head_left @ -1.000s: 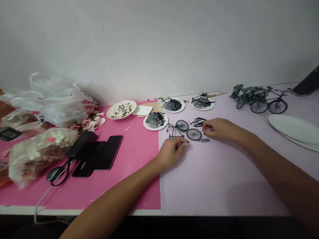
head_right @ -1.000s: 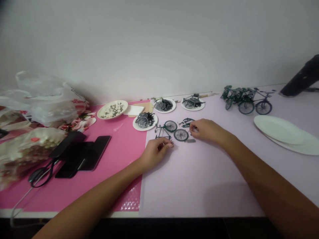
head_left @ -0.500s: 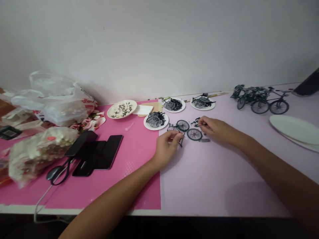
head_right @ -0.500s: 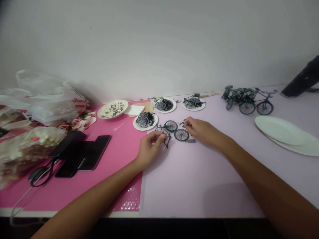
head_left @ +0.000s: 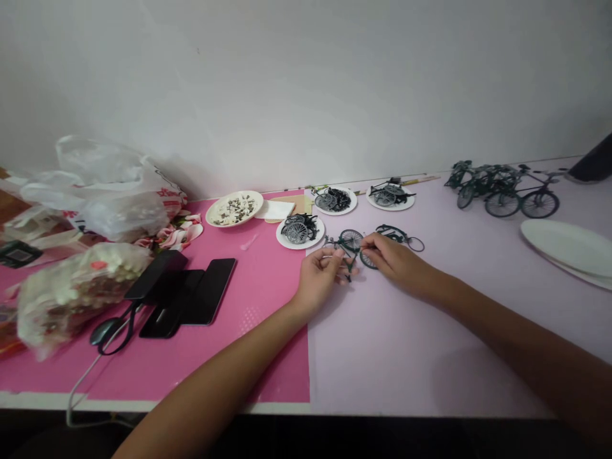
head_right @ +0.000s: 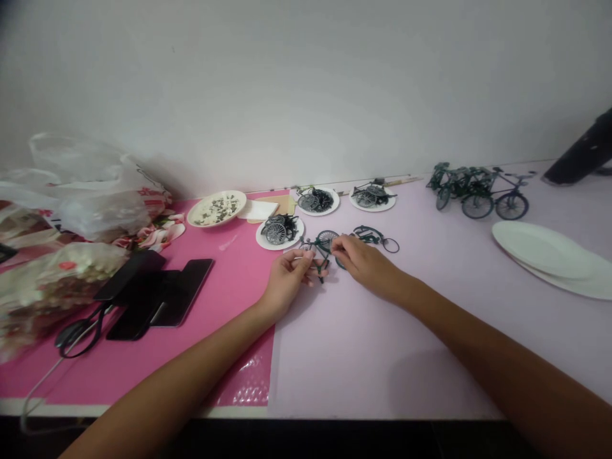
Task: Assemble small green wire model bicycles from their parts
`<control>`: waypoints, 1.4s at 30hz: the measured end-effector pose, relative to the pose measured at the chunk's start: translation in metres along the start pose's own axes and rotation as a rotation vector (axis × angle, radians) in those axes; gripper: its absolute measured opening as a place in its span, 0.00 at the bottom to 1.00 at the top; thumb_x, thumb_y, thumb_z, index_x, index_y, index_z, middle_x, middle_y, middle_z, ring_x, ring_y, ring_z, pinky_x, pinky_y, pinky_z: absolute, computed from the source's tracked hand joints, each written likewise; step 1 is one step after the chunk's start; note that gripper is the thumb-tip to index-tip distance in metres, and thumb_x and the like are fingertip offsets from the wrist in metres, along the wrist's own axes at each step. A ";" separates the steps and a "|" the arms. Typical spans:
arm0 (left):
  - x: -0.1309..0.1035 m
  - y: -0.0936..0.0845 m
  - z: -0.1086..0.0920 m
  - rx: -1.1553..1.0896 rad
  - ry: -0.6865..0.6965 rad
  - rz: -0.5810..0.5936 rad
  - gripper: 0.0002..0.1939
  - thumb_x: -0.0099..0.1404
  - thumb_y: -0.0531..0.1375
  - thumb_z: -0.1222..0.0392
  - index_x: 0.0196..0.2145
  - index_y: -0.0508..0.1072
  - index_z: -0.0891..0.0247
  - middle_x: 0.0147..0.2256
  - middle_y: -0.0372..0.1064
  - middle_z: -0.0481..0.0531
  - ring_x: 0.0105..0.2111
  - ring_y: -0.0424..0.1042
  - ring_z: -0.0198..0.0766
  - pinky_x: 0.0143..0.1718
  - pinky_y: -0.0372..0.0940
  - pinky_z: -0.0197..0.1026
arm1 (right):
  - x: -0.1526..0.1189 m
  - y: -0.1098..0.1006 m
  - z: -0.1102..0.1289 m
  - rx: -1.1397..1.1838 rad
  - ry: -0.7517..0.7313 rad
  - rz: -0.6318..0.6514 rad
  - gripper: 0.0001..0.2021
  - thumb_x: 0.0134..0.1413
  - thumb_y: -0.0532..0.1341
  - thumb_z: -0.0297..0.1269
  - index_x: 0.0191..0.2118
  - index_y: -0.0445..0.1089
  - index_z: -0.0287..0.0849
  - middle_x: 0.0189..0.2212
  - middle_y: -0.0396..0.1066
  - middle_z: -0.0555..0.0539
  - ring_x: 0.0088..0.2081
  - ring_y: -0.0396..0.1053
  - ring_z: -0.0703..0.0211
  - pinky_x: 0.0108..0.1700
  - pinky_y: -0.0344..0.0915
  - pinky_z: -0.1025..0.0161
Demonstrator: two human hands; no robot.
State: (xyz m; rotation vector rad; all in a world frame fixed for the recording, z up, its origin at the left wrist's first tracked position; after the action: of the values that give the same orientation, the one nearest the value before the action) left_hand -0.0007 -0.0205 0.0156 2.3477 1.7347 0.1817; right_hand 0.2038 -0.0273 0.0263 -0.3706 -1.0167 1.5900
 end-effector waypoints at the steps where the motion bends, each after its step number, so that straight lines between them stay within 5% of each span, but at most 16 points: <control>1: 0.000 0.000 0.000 0.009 -0.004 0.006 0.29 0.57 0.71 0.36 0.37 0.72 0.66 0.37 0.81 0.59 0.30 0.81 0.40 0.23 0.66 0.33 | 0.000 0.001 0.000 0.001 -0.011 -0.006 0.10 0.73 0.51 0.44 0.45 0.65 0.46 0.39 0.72 0.44 0.36 0.70 0.51 0.38 0.64 0.58; 29: 0.002 -0.002 0.000 0.017 0.036 0.033 0.24 0.62 0.69 0.41 0.39 0.74 0.67 0.35 0.80 0.56 0.22 0.76 0.33 0.20 0.57 0.32 | 0.000 0.004 0.003 -0.029 -0.164 -0.018 0.09 0.74 0.52 0.41 0.45 0.68 0.46 0.41 0.72 0.43 0.42 0.71 0.49 0.44 0.66 0.55; 42: -0.005 0.003 0.003 0.139 0.138 -0.009 0.23 0.66 0.67 0.40 0.40 0.72 0.65 0.35 0.78 0.53 0.22 0.74 0.32 0.24 0.65 0.35 | 0.000 0.002 0.002 0.127 -0.018 0.030 0.12 0.70 0.57 0.47 0.43 0.72 0.45 0.30 0.66 0.50 0.30 0.62 0.57 0.36 0.59 0.60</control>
State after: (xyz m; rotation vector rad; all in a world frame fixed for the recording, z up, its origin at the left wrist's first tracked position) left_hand 0.0010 -0.0260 0.0133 2.4781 1.8769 0.2339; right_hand 0.2008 -0.0282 0.0258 -0.2867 -0.9222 1.6784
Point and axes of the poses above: each hand's wrist, its own x-axis towards the middle knuckle, its own y-axis out of the palm, z = x × y, the point moved 1 cm from there along x, towards the middle knuckle
